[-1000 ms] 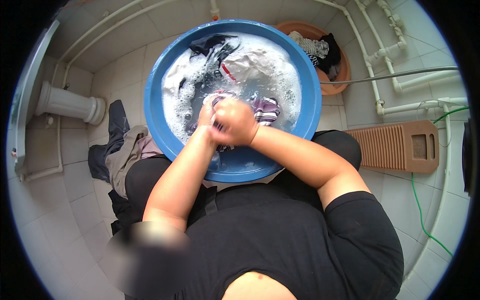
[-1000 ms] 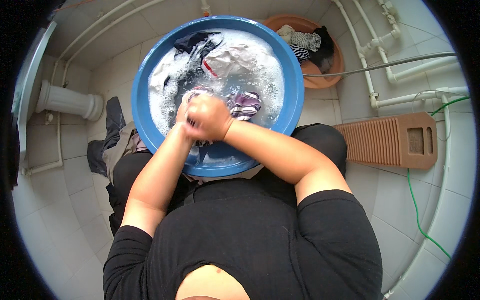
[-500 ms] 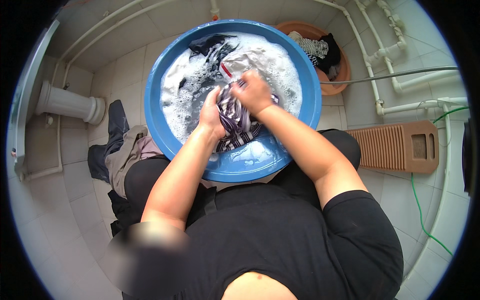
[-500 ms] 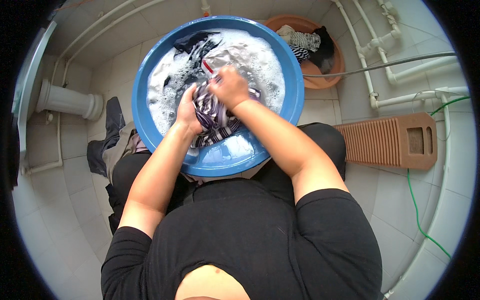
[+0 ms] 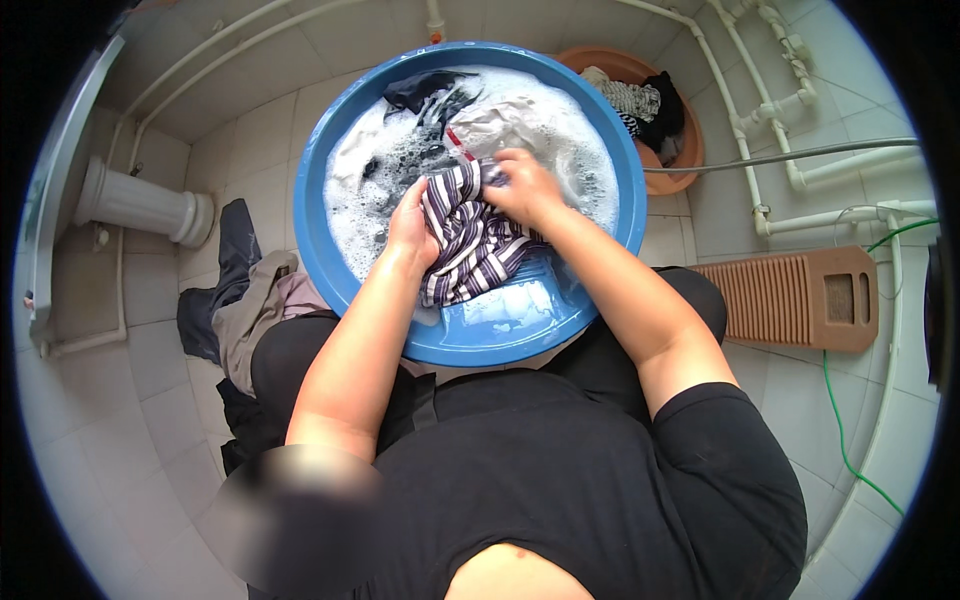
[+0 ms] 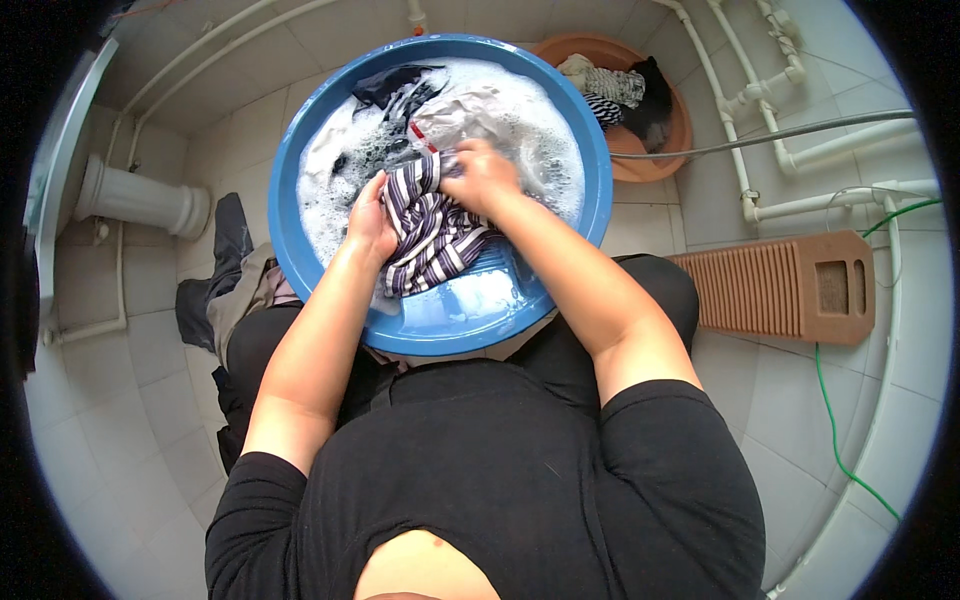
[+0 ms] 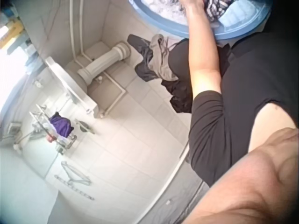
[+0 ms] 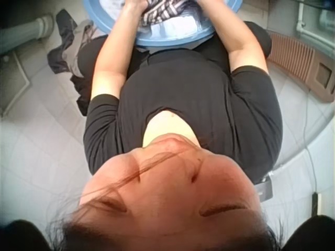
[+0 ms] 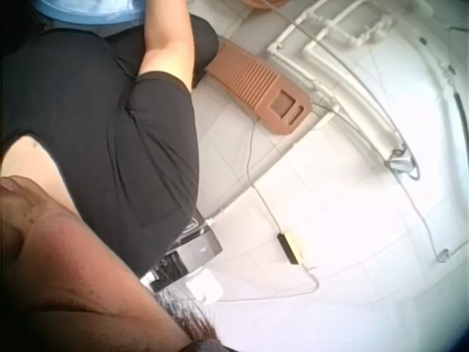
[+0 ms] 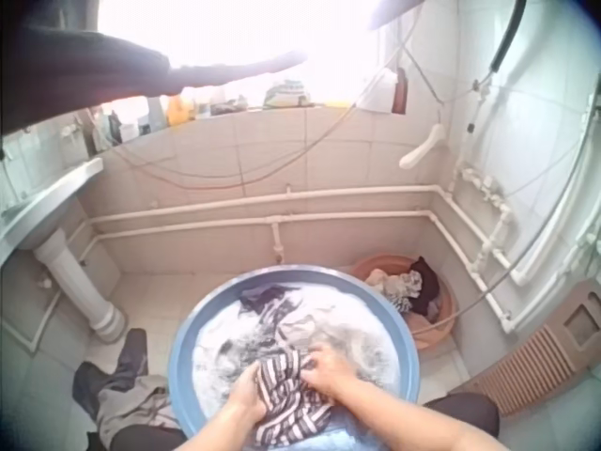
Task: The person sits on the floor and hand-washes clothes in a blue plastic basin filled with soapy water. They scrub and wring a striped garment, then a dark garment, and finally a white garment with red accents, using both hands to agitate the items in the water.
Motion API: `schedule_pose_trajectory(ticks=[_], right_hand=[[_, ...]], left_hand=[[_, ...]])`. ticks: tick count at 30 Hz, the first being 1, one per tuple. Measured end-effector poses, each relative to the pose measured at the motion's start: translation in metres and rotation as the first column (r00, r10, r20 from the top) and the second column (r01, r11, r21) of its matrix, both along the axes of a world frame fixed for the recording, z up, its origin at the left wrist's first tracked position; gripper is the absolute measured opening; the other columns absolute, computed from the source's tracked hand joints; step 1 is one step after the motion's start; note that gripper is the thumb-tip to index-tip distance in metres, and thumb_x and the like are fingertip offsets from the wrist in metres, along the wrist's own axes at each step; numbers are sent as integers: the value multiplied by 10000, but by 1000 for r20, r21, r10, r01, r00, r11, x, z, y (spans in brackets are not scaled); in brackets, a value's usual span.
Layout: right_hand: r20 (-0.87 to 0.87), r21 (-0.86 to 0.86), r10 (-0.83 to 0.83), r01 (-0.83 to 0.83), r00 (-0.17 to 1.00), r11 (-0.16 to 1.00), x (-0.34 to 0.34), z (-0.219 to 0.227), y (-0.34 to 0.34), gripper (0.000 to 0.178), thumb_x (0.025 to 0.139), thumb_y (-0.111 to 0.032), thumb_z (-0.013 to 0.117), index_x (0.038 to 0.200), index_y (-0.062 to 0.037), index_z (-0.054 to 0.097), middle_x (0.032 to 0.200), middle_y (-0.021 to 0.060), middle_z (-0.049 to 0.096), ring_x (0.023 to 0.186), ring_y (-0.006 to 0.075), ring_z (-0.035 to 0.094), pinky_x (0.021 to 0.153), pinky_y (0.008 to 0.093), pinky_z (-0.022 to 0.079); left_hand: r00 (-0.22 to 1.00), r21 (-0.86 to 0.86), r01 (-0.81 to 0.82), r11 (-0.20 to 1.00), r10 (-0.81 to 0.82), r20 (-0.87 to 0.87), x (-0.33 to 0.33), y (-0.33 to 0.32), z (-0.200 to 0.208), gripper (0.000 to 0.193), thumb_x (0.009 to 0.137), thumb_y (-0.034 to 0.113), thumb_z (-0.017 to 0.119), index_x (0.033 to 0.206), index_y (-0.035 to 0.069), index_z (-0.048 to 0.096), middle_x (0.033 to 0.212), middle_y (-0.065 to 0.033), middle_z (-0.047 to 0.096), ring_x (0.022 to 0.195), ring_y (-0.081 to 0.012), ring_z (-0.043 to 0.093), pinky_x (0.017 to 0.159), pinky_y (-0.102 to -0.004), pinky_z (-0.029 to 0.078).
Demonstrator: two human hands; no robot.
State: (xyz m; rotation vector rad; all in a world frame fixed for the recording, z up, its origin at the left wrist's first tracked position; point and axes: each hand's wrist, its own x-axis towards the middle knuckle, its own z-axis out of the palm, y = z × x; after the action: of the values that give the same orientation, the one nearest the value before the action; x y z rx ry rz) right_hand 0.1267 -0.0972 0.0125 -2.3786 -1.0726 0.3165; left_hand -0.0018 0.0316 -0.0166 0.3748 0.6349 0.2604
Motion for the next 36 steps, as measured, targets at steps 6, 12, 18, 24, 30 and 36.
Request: schedule_pose_trajectory(ticks=[6, 12, 18, 24, 30, 36], right_hand=[[170, 492, 504, -516, 847, 702, -96, 53, 10, 360, 614, -168, 683, 925, -73, 530, 912, 94, 588, 828, 287, 587, 674, 370, 481], [215, 648, 163, -266, 963, 714, -71, 27, 16, 198, 690, -276, 647, 755, -100, 583, 698, 114, 589, 636, 314, 590, 571, 403, 482], [106, 557, 151, -185, 983, 810, -84, 44, 12, 213, 708, -299, 628, 694, -91, 583, 671, 131, 599, 611, 324, 593, 549, 388, 481], [-5, 458, 111, -97, 994, 884, -70, 24, 12, 259, 725, -305, 625, 845, -79, 585, 734, 168, 607, 686, 347, 607, 591, 396, 482], [-74, -220, -192, 172, 979, 960, 19, 35, 2, 393, 773, -441, 498, 989, -159, 665, 1021, 146, 633, 958, 294, 599, 809, 384, 474], [249, -419, 125, -9, 960, 908, 38, 36, -16, 301, 732, -219, 635, 1005, -94, 650, 1144, 127, 535, 1093, 279, 508, 853, 380, 473]], left_hand=[[976, -55, 216, 975, -216, -10, -14, -3, 37, 315, 904, 350, 485, 980, 57, 573, 887, -130, 633, 767, -250, 615, 708, -371, 509], [988, -63, 18, 998, -8, 155, -6, -19, 9, 272, 916, 294, 428, 840, 81, 579, 773, -67, 617, 707, -191, 605, 618, -348, 511], [1000, 60, 6, 998, -7, 8, -14, -32, 30, 237, 902, 272, 453, 831, 78, 569, 751, -56, 594, 646, -169, 587, 577, -318, 493], [979, 138, -10, 990, 38, -199, 0, -26, 20, 287, 896, 306, 415, 782, 94, 571, 734, -50, 607, 634, -183, 595, 599, -339, 501], [995, 574, 89, 814, -96, -17, -4, -22, 74, 477, 879, 270, 523, 1261, 6, 412, 1212, -139, 512, 1115, -223, 489, 955, -335, 365], [777, 727, 568, 386, 39, -628, -25, 22, 49, 673, 735, 340, 651, 1263, -21, 441, 1263, -210, 476, 1163, -281, 472, 968, -341, 361]])
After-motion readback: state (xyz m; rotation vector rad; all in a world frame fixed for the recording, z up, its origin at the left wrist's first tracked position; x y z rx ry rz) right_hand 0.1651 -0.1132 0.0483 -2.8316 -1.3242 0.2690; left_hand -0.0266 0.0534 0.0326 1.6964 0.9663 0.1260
